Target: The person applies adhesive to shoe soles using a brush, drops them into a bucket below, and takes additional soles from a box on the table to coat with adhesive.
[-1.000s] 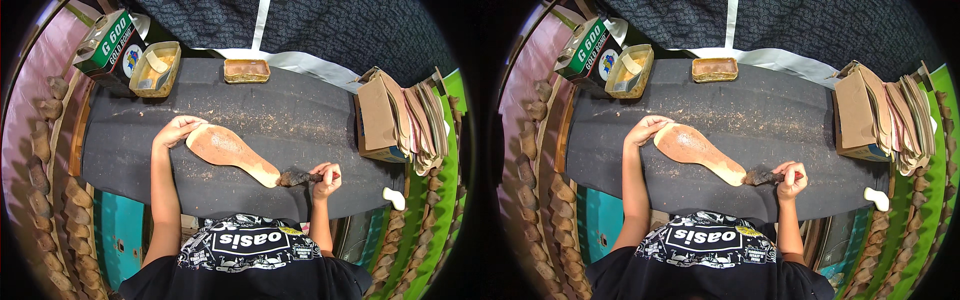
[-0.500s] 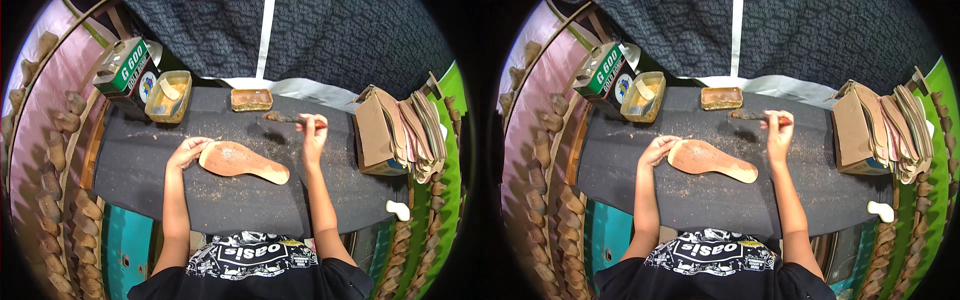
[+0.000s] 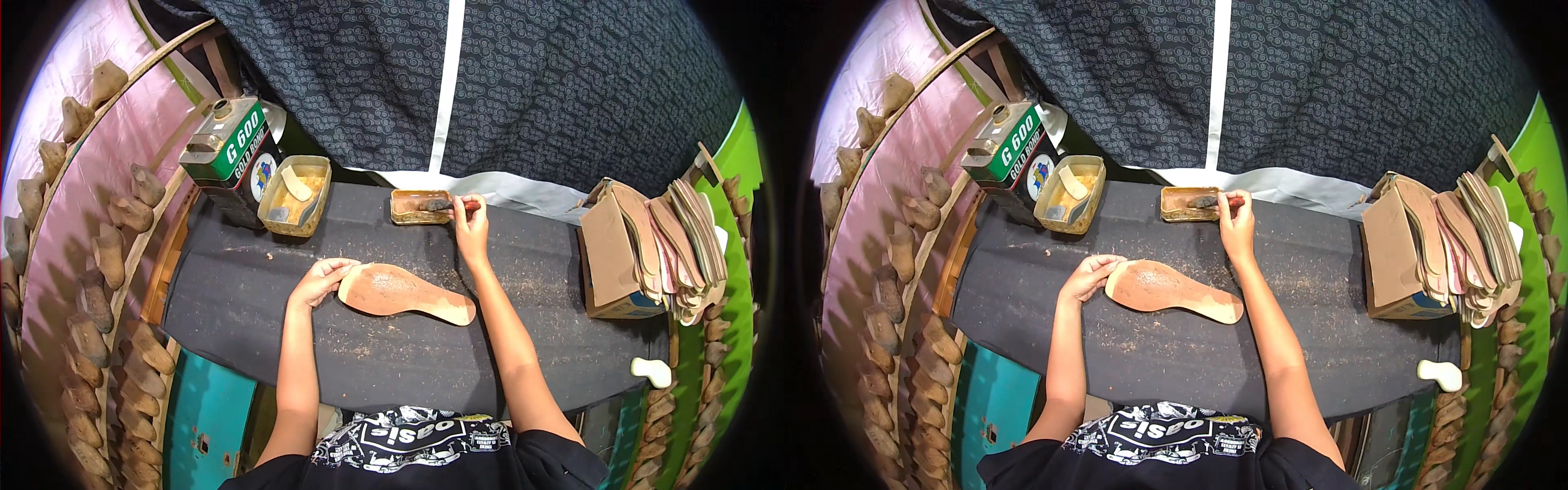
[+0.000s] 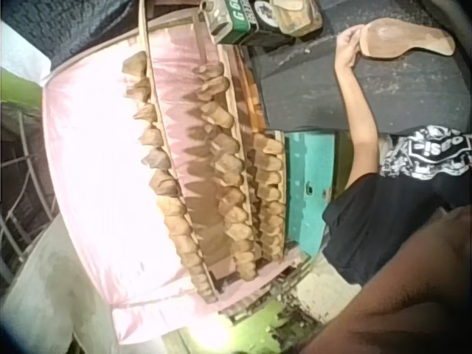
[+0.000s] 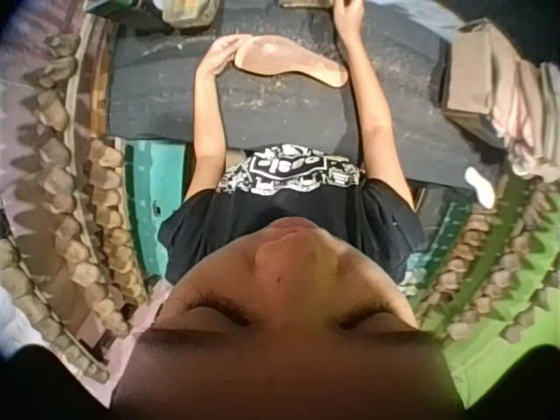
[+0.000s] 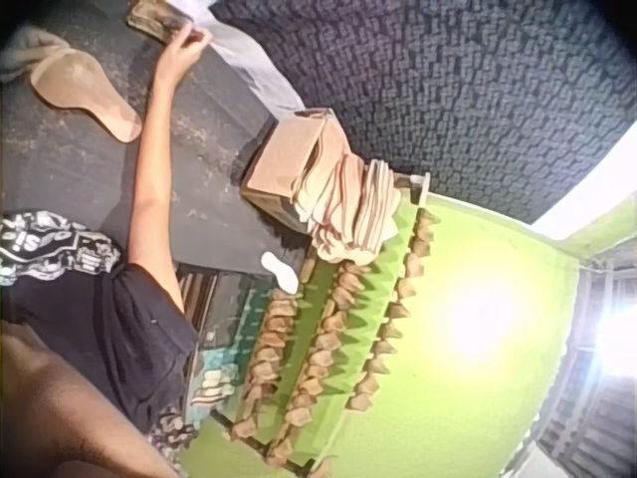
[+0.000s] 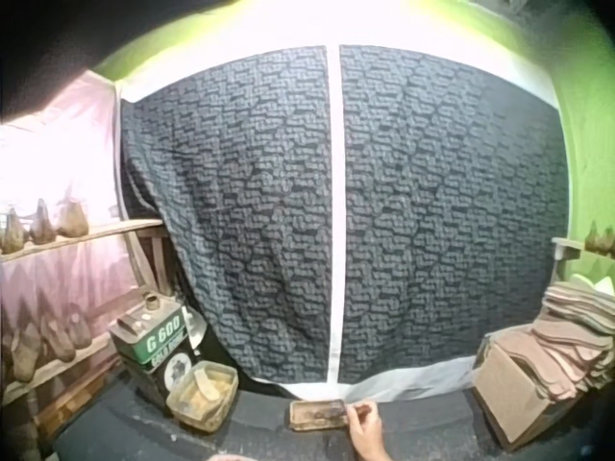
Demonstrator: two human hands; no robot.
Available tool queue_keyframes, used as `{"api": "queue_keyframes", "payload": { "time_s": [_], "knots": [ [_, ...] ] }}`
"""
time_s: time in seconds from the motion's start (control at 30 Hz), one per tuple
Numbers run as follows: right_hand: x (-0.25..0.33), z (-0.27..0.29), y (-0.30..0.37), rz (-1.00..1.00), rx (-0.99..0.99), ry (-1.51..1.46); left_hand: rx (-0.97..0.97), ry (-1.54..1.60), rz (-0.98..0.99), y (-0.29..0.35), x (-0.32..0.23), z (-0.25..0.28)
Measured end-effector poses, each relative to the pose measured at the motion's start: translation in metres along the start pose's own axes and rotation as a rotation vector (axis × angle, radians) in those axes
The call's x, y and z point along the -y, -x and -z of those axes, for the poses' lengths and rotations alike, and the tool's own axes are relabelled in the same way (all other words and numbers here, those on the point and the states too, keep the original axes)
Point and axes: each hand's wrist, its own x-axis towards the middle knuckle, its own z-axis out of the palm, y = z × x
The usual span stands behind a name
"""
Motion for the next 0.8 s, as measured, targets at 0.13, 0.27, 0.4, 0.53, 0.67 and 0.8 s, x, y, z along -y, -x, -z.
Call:
{"api": "queue_keyframes", "payload": {
  "time_s": [0.13, 0.27, 0.4, 0.53, 0.67, 0.8],
  "knots": [
    [0.004, 0.005, 0.000, -0.010, -0.075, -0.233, 0.001, 0.018, 0.011, -0.003, 0.000, -0.001],
    [0.020, 0.013, 0.005, 0.010, -0.085, -0.316, 0.005, 0.042, 0.022, -0.003, 0.002, 0.001],
    [0.028, 0.026, 0.026, -0.063, -0.087, -0.447, 0.007, 0.046, 0.030, -0.001, 0.002, 0.000],
    [0.046, 0.037, 0.057, -0.159, -0.059, -0.529, 0.007, 0.041, 0.027, -0.001, 0.003, 0.001],
    [0.059, 0.038, 0.090, -0.247, -0.037, -0.556, 0.012, 0.039, 0.035, -0.001, 0.001, 0.002],
    [0.063, 0.030, 0.112, -0.203, 0.119, -0.480, 0.016, -0.001, 0.054, -0.001, -0.002, 0.000]
  ]
}}
